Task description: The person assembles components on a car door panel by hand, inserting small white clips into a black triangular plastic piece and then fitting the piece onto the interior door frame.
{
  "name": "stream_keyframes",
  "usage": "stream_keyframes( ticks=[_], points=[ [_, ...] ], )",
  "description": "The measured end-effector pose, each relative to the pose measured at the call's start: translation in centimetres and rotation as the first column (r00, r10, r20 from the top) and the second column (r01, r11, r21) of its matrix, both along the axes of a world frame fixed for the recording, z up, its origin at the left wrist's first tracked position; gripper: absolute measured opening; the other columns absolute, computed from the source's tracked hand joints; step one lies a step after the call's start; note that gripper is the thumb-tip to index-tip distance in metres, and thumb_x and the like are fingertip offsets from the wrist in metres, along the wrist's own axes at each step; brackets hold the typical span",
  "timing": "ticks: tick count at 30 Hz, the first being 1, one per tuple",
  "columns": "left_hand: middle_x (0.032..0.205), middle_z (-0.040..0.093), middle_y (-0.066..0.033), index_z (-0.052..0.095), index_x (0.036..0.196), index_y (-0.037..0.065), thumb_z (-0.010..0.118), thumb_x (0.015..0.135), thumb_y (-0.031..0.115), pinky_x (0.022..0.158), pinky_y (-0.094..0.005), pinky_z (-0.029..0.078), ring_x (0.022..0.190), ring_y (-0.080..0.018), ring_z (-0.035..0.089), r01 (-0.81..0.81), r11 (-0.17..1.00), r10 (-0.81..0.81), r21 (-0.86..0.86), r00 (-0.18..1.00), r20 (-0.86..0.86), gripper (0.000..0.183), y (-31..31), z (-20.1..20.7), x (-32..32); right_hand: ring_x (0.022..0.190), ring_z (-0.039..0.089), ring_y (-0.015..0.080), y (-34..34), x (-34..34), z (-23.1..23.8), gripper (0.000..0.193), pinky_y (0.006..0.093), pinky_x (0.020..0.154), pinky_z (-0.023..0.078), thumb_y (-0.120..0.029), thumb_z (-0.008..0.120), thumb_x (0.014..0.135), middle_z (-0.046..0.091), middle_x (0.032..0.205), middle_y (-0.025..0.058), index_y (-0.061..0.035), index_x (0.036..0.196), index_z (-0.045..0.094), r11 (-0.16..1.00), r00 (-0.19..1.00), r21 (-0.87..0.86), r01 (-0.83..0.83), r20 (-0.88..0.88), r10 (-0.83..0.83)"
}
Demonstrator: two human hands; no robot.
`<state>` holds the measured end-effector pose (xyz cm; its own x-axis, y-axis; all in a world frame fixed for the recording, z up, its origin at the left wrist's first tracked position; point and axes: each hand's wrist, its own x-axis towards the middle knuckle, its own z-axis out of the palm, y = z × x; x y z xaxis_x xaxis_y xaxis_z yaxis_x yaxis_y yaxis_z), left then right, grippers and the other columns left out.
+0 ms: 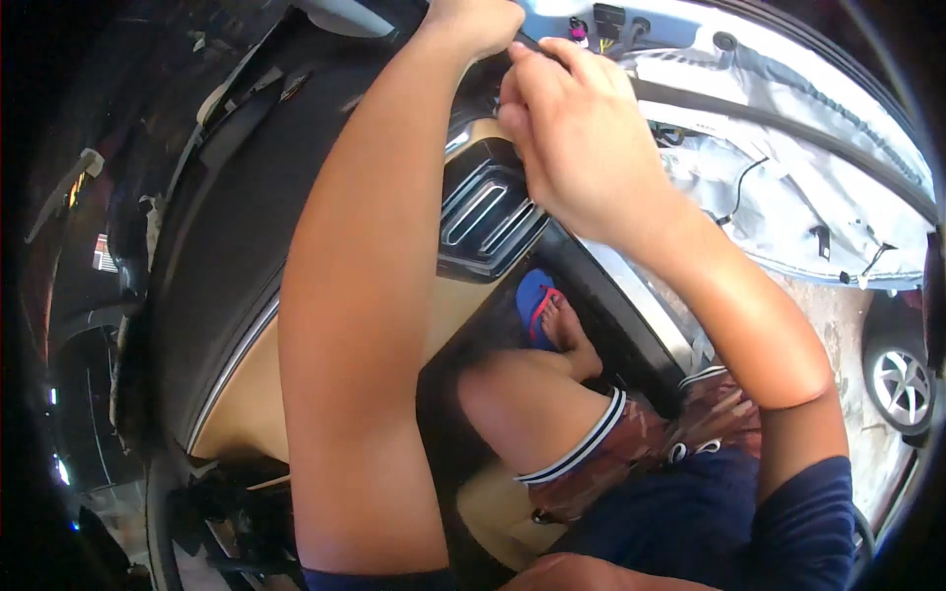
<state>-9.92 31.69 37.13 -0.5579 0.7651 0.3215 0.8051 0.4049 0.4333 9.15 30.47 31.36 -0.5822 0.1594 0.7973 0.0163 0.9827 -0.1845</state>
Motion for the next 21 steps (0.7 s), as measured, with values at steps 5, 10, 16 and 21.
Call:
stream_keyframes(
  ticks=[5,10,16,21],
  points=[
    [0.102,0.071,-0.0300,0.069,0.101,-0.005,0.065,0.088,0.010,0.090,-0.0505,0.053,0.103,-0.0445,0.068,-0.058,0.995,0.070,0.079,0.985,-0.161,0.021,-1.5,-1.1,0.3,0.125,0.054,0.0430,-2.6,3.8,-2.5,0.018,0.0501,0.108,0.042,-0.005,0.067,0.087,0.063,0.130,0.0228,-0.0011,0.102,0.059,0.940,0.971,-0.248,-0.236,-0.107,0.216],
    [0.104,0.071,-0.0284,0.069,0.107,-0.004,0.063,0.091,0.007,0.092,-0.0485,0.052,0.106,-0.0437,0.067,0.016,0.983,0.010,0.184,0.990,-0.141,0.020,-1.6,-0.9,1.3,0.123,0.055,0.0436,-1.9,7.1,-5.3,0.016,0.0490,0.107,0.043,-0.003,0.065,0.089,0.062,0.130,0.0231,-0.0017,0.103,0.057,0.870,0.965,-0.422,-0.253,-0.044,0.259],
    [0.102,0.071,-0.0287,0.072,0.110,-0.001,0.058,0.089,0.004,0.090,-0.0487,0.053,0.103,-0.0438,0.068,0.061,0.983,-0.034,0.176,0.988,-0.152,0.025,-0.8,-1.2,0.0,0.118,0.058,0.0404,-1.9,8.7,-6.4,0.011,0.0461,0.104,0.043,-0.001,0.060,0.095,0.063,0.128,0.0234,-0.0017,0.105,0.055,0.812,0.966,-0.547,-0.205,0.018,0.256],
    [0.102,0.071,-0.0287,0.073,0.109,-0.001,0.059,0.090,0.006,0.090,-0.0482,0.053,0.104,-0.0426,0.069,0.032,0.986,-0.007,0.162,0.989,-0.151,0.024,-0.3,-1.2,-0.1,0.118,0.060,0.0392,-2.3,9.3,-6.3,0.009,0.0451,0.104,0.044,-0.003,0.058,0.098,0.062,0.128,0.0241,-0.0020,0.105,0.055,0.764,0.972,-0.620,-0.178,0.011,0.235]
  ],
)
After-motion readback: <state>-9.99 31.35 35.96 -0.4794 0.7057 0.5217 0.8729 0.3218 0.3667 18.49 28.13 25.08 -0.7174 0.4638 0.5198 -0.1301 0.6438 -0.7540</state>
